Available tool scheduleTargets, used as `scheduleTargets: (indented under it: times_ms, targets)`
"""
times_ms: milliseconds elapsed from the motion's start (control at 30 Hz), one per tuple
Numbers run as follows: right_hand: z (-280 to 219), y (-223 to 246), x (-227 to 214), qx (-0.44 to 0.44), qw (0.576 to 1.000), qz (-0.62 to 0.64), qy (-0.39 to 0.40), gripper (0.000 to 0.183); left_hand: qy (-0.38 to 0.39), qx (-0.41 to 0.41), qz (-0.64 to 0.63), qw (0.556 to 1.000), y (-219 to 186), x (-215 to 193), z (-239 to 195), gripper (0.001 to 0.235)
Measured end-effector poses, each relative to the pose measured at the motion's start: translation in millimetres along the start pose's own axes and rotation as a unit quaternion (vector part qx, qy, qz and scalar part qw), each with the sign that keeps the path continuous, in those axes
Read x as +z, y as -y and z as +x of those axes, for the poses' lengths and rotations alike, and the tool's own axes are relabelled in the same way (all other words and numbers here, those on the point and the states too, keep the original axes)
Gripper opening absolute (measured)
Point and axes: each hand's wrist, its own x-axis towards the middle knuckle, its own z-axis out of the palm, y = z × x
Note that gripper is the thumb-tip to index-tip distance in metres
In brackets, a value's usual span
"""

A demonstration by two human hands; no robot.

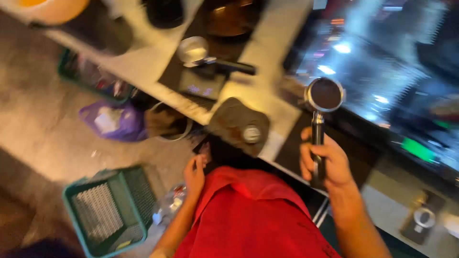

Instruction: A barista prepares espresso by weighing coffee grounds, tamping them into a portafilter, and using an espresso machine.

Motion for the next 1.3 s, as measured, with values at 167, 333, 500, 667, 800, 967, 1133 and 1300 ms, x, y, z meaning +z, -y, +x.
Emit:
scheduleTargets:
  times_ms: [167, 333, 500, 667, 800, 967, 1133, 1300]
  targets:
    - [82.4, -110.1, 87.9, 0.164, 0.985, 0.006, 0.053, 0.045, 0.046, -0.251, -0.157, 0.954, -22.0, -108.3, 110.0, 0.089]
    - [148.5, -218.2, 181.7, 0.161, 0.933, -0.319, 0.046, 0.029, 0.1, -0.381, -0.33, 0.858, 8.1, -151.7, 204.1, 0.127]
    - [163.6, -286.4, 206.6, -0.024, 0.614, -0.788, -0.031, 0.055, 0.09, -0.33, -0.446, 0.827, 80.8, -162.6, 278.3, 0.067]
    - [158.7, -304.2, 199.0, -0.105, 0.599, -0.792, -0.051, 0.056, 0.108, -0.314, -0.459, 0.824, -36.0, -212.4, 252.0, 0.067]
    - [155.8, -312.2, 189.5, -0.132, 0.622, -0.768, -0.07, 0.056, 0.038, -0.26, -0.396, 0.88, -93.8, -223.0, 229.7, 0.08]
    - [155.9, -306.8, 193.8, -0.125, 0.611, -0.779, -0.066, 0.056, 0.012, -0.256, -0.37, 0.893, -30.6, -198.6, 229.7, 0.08]
    - [152.6, -301.7, 196.0, -0.083, 0.654, -0.75, -0.054, 0.055, 0.08, -0.239, -0.258, 0.933, -107.7, -204.2, 208.6, 0.067]
    - [153.0, -275.0, 195.4, 0.188, 0.981, -0.036, 0.04, 0.055, 0.076, -0.234, -0.248, 0.937, -113.0, -190.6, 194.4, 0.091]
